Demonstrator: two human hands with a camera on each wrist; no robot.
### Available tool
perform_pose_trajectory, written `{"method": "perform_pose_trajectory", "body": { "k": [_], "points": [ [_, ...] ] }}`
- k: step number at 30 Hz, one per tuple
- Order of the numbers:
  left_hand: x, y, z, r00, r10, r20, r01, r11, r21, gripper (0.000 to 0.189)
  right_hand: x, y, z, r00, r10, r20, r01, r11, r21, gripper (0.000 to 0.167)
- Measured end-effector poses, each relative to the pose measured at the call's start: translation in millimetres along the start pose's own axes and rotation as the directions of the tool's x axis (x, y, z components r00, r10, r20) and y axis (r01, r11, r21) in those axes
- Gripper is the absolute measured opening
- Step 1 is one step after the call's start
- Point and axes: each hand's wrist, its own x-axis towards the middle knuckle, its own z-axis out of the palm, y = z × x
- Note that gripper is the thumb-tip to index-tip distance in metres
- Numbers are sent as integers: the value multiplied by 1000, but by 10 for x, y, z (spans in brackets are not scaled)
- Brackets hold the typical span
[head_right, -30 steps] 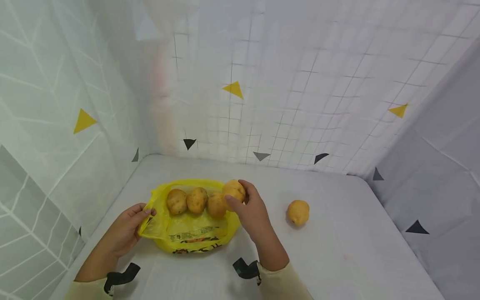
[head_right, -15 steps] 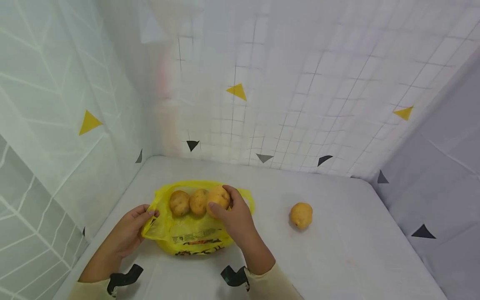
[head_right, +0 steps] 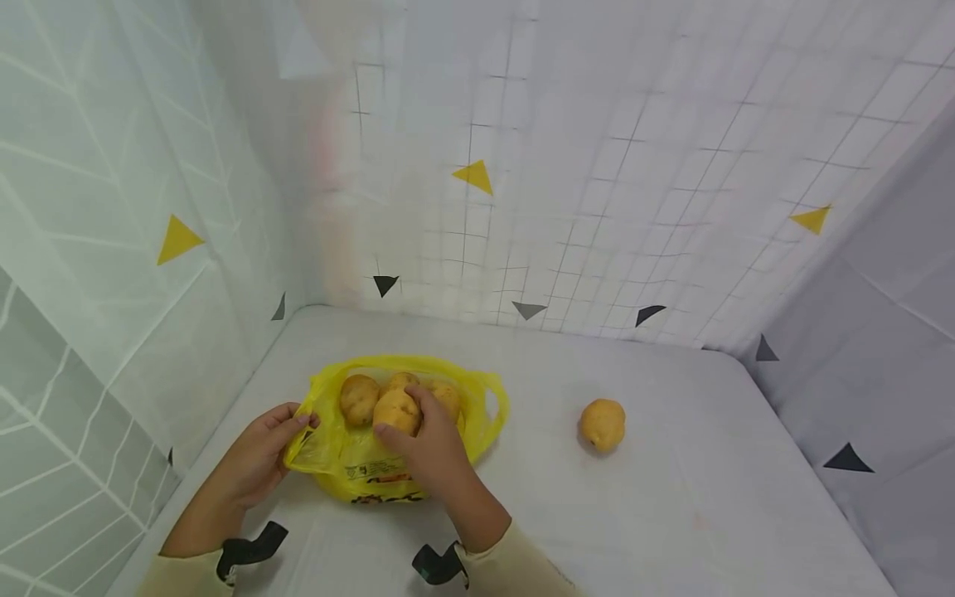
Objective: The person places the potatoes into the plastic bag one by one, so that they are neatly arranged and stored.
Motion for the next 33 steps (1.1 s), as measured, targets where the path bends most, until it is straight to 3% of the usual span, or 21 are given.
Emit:
{"method": "perform_pose_trajectory", "body": {
  "k": [15,28,33],
  "points": [
    [-6,40,-5,1000,8,5,-8,1000,28,24,55,131,252,998,27,49,-23,996,-84,76],
    [7,-7,18,1000,-5,4,5,1000,23,23,58,374,433,997,-78,-6,77,989,-127,79],
    [13,-27,7,1000,1,14,-2,1000,10,23,34,391,489,998,-58,-19,53,981,-185,80]
  ]
}}
